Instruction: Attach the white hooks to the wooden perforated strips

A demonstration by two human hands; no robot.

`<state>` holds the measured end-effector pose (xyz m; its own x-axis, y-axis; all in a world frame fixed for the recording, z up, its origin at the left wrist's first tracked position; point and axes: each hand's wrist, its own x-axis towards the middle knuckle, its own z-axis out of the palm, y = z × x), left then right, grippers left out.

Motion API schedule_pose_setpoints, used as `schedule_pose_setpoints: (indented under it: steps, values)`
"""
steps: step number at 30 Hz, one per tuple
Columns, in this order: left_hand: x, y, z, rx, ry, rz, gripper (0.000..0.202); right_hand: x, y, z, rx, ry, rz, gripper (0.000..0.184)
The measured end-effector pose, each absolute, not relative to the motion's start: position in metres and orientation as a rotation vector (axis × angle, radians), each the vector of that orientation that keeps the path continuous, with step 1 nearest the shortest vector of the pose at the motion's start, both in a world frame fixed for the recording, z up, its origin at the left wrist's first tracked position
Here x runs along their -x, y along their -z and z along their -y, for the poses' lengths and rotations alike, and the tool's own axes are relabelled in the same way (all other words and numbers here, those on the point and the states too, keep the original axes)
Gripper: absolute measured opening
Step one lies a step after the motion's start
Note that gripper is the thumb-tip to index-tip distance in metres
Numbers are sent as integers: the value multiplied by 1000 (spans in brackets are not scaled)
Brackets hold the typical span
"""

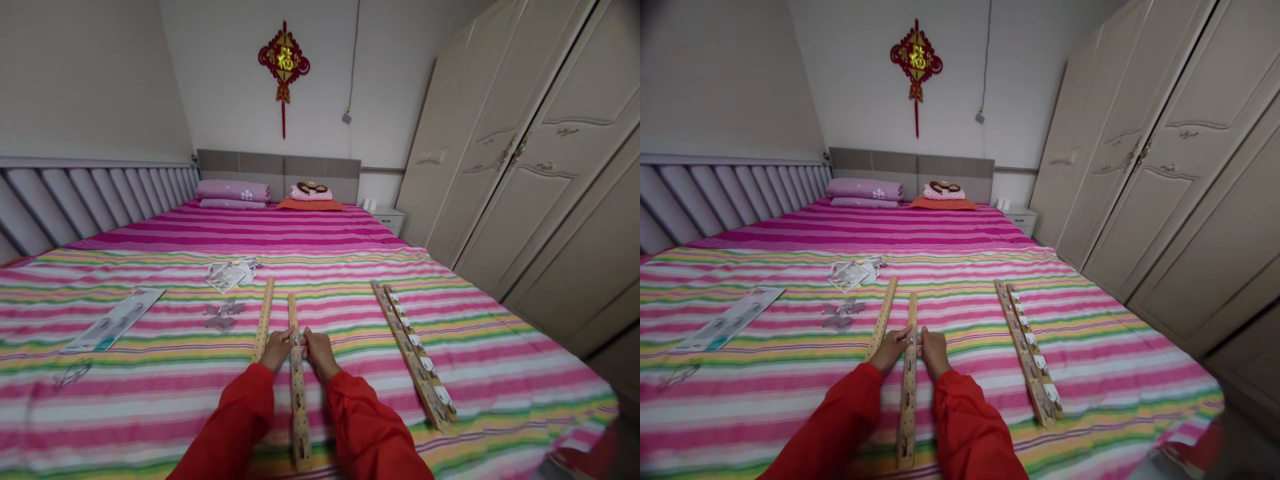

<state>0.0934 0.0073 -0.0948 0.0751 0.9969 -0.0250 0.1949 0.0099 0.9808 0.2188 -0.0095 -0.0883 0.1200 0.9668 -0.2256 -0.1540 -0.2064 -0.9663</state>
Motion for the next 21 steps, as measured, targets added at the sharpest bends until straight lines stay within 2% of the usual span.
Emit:
schedule_pose_setpoints:
  steps: [10,14,16,21]
  values:
    - [-92,90,7,-1452,-998,-1292,40,-222,91,32,1297,-1378,791,45]
    - [-74,76,13,-1508,-1016,-1247,48,-225,95,33,1253,-1438,725,47]
    - [-50,66,10,-1518,-1113,-1383,48,-226,96,32,1247,-1455,706,47]
    - [21,49,-7,-1743,-1289,-1959,30,-227,97,30,1231,-1448,704,46]
